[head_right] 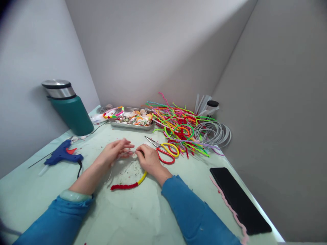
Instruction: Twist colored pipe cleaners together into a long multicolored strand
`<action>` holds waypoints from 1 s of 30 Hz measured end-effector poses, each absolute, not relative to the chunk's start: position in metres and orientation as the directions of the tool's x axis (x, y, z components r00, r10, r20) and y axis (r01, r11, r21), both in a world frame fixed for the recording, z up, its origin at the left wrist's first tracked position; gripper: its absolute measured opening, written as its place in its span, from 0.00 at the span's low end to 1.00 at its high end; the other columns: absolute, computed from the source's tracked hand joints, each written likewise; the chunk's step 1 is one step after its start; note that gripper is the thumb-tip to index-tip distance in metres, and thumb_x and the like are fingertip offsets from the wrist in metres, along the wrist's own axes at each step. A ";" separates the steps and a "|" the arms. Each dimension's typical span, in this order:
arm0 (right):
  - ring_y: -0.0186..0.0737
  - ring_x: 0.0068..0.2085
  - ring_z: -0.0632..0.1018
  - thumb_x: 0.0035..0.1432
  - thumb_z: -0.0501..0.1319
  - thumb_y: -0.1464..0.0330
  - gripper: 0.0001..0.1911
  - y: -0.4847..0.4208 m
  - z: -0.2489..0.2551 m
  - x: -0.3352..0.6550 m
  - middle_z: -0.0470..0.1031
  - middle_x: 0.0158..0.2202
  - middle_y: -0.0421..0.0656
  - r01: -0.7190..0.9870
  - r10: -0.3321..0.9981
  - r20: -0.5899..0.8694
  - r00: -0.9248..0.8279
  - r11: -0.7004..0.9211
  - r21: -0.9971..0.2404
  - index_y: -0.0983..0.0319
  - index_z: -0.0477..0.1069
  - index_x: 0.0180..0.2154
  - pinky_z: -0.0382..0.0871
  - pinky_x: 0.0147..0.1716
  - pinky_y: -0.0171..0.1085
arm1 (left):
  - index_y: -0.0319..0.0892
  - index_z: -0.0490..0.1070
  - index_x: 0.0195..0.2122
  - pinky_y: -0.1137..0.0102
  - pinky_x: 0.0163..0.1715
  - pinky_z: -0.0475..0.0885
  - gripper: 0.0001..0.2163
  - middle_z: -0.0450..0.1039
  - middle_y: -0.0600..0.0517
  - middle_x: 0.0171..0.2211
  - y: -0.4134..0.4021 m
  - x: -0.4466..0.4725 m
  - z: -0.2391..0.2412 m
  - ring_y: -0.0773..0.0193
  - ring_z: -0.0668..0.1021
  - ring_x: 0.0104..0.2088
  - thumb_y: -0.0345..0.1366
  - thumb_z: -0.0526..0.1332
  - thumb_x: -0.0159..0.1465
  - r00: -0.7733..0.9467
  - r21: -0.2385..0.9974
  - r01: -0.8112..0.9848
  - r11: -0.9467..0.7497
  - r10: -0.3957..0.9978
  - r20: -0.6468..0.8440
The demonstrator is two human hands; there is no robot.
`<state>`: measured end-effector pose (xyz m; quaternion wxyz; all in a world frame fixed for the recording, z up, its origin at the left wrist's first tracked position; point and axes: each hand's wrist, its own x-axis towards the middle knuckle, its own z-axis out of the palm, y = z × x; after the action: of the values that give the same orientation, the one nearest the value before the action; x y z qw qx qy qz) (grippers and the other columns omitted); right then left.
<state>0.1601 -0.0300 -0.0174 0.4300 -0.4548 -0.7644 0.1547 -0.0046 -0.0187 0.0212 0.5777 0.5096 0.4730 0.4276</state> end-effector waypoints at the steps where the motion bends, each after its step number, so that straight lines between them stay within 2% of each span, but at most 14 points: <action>1: 0.35 0.31 0.70 0.57 0.52 0.70 0.06 -0.029 -0.018 0.161 0.71 0.29 0.41 0.557 0.833 0.518 -0.197 0.530 -0.639 0.61 0.67 0.31 0.61 0.32 0.33 | 0.37 0.65 0.46 0.67 0.31 0.72 0.26 0.71 0.39 0.45 -0.018 -0.005 0.023 0.60 0.78 0.33 0.53 0.57 0.55 0.175 0.990 -0.094 0.109 0.980 -0.091; 3: 0.35 0.31 0.70 0.57 0.52 0.69 0.06 -0.027 -0.020 0.161 0.71 0.29 0.40 0.546 0.840 0.520 -0.154 0.511 -0.663 0.62 0.67 0.31 0.61 0.32 0.33 | 0.38 0.62 0.50 0.65 0.36 0.72 0.28 0.67 0.38 0.51 -0.016 -0.006 0.025 0.57 0.76 0.39 0.55 0.53 0.56 0.171 0.972 -0.214 0.101 0.983 -0.065; 6: 0.35 0.31 0.70 0.57 0.53 0.69 0.06 -0.026 -0.021 0.162 0.71 0.28 0.41 0.540 0.844 0.525 -0.109 0.494 -0.682 0.62 0.67 0.30 0.61 0.31 0.33 | 0.37 0.63 0.51 0.63 0.42 0.70 0.30 0.65 0.38 0.52 -0.014 -0.006 0.024 0.55 0.74 0.45 0.57 0.50 0.57 0.183 0.962 -0.247 0.114 0.981 -0.069; 9: 0.34 0.30 0.70 0.56 0.52 0.70 0.07 -0.026 -0.020 0.161 0.71 0.28 0.40 0.528 0.842 0.533 -0.086 0.492 -0.692 0.62 0.67 0.29 0.61 0.30 0.32 | 0.35 0.64 0.51 0.60 0.47 0.66 0.31 0.67 0.37 0.50 -0.015 -0.005 0.021 0.53 0.73 0.47 0.57 0.52 0.56 0.234 0.983 -0.163 0.079 0.971 -0.039; 14: 0.35 0.31 0.70 0.56 0.52 0.69 0.07 -0.026 -0.019 0.162 0.71 0.28 0.40 0.518 0.837 0.546 -0.030 0.480 -0.708 0.62 0.67 0.30 0.61 0.30 0.32 | 0.37 0.56 0.57 0.60 0.48 0.63 0.35 0.72 0.39 0.44 -0.020 -0.006 0.019 0.55 0.73 0.46 0.51 0.61 0.52 0.343 0.999 0.032 0.004 0.939 -0.015; 17: 0.35 0.31 0.70 0.56 0.52 0.69 0.07 -0.025 -0.019 0.162 0.71 0.28 0.40 0.526 0.831 0.556 -0.017 0.480 -0.702 0.62 0.67 0.30 0.61 0.31 0.32 | 0.37 0.54 0.58 0.62 0.45 0.66 0.36 0.74 0.42 0.40 -0.020 -0.006 0.016 0.57 0.75 0.42 0.48 0.63 0.51 0.379 0.998 0.067 0.005 0.925 -0.030; 23: 0.36 0.32 0.71 0.58 0.52 0.70 0.07 -0.025 -0.022 0.162 0.72 0.30 0.41 0.560 0.818 0.571 -0.074 0.507 -0.655 0.62 0.68 0.31 0.62 0.33 0.33 | 0.35 0.54 0.56 0.70 0.29 0.68 0.33 0.74 0.47 0.31 -0.021 -0.003 0.016 0.66 0.75 0.27 0.38 0.65 0.51 0.428 0.993 -0.035 0.117 0.899 -0.091; 30: 0.37 0.37 0.72 0.57 0.53 0.71 0.07 -0.025 -0.027 0.161 0.73 0.35 0.43 0.597 0.783 0.597 -0.177 0.568 -0.567 0.61 0.68 0.37 0.63 0.37 0.34 | 0.34 0.59 0.50 0.71 0.24 0.70 0.24 0.74 0.47 0.30 -0.018 -0.008 0.014 0.67 0.75 0.23 0.33 0.63 0.53 0.417 0.966 -0.150 0.208 0.900 -0.129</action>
<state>0.1607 -0.0252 -0.0267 0.4534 -0.4535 -0.7604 0.1024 -0.0076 -0.0182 0.0142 0.6795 0.4966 0.3774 0.3863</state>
